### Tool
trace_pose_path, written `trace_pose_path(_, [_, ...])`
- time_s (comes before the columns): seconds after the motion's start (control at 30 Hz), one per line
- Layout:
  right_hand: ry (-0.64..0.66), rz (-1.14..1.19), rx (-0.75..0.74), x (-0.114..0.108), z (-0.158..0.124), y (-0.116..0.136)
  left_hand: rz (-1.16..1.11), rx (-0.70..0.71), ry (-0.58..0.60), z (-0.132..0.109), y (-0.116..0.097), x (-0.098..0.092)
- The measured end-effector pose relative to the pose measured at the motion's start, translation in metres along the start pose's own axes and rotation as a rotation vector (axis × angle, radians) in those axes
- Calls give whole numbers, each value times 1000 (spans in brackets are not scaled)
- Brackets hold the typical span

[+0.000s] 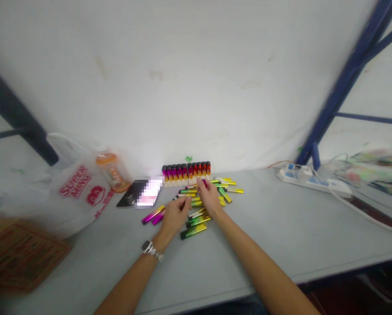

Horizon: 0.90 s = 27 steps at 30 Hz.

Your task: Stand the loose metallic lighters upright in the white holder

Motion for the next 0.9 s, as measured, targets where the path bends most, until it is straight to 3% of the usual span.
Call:
trace_pose_path(0.17, [-143, -303, -206, -22, -6, 1, 13, -19, -23, -1, 3, -1])
trace_pose_path(0.33, [-176, -452, -343, -23, -14, 15, 20, -28, -28, -1, 5, -2])
trace_pose_path(0.9, [-154, -405, -345, -24, -21, 14, -25, 11, 23, -6, -5, 5])
Point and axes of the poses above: each hand's wrist, its own z-axis towards the middle knuckle, its own x-axis out of the palm, y = z × x, the point moved 10 cm from there along z, towards the middle knuckle, and after that the axes turned 12 degrees about -y, right-handed, at the moved point
